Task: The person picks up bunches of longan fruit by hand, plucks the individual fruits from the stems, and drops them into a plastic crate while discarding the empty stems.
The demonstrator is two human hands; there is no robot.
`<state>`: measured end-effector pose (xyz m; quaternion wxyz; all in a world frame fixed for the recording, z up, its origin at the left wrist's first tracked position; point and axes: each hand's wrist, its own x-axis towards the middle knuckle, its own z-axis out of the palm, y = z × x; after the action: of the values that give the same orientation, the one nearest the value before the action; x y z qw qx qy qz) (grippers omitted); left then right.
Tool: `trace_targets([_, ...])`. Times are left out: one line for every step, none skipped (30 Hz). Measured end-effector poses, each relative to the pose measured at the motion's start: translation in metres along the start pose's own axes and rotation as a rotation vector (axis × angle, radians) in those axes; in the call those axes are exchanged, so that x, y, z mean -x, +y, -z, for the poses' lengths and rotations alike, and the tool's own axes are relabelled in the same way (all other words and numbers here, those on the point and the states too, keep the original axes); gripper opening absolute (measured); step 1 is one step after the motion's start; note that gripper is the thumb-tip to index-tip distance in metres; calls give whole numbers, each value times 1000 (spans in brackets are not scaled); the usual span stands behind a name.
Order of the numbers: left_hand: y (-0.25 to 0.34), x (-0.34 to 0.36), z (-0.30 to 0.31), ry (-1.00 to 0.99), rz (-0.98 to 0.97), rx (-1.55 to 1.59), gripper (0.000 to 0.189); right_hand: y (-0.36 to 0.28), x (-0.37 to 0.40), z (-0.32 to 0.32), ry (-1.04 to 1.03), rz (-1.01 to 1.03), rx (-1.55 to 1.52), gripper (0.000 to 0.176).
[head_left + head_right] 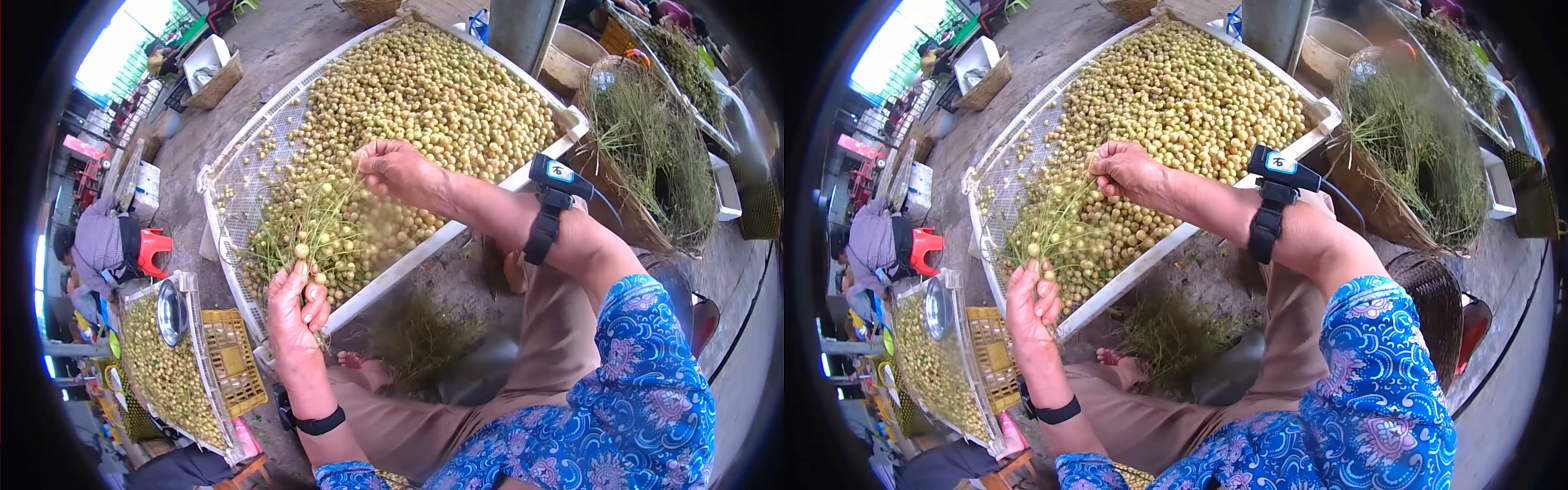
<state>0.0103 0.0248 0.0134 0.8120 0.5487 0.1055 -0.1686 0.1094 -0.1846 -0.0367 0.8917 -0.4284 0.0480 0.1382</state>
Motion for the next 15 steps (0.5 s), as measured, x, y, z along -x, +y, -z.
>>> trace_targets([0,-1,0,-3,2,-4,17,0,-1,1,-14,15,-7,8])
trace_targets([0,-1,0,-24,8,23,17,-1,-1,3,-11,17,-9,8])
trace_targets([-1,-2,1,-45,15,49,17,-2,0,3,-32,12,7,8])
trace_targets([-2,-3,3,-47,6,45,16,-4,1,3,-53,9,21,7])
trace_targets([-2,-3,3,-50,10,40,16,-7,2,4,-49,11,16,7])
trace_targets([-2,-3,3,-65,11,35,16,-14,5,1,-57,139,420,4])
trace_targets([-2,-3,3,-80,11,32,16,-19,7,0,-62,264,825,6])
trace_targets([-1,-3,4,-84,13,29,16,-20,2,4,-104,160,761,8])
trace_targets([0,-3,5,-71,12,37,16,-23,-1,8,-100,162,760,8])
trace_targets([0,-2,6,-58,12,45,16,-27,-2,14,-202,41,513,9])
trace_targets([0,-2,6,-60,15,45,16,-29,-3,18,-301,-78,263,10])
trace_targets([0,-1,5,-62,21,41,17,-32,-2,18,-312,-123,259,11])
trace_targets([0,-1,4,-65,26,37,17,-33,-3,20,-310,-123,261,11])
trace_targets([-1,-1,5,-66,27,37,17,-33,-5,21,-330,-167,106,10])
trace_targets([-2,-1,5,-105,42,64,17,-33,-7,22,-350,-210,-49,9])
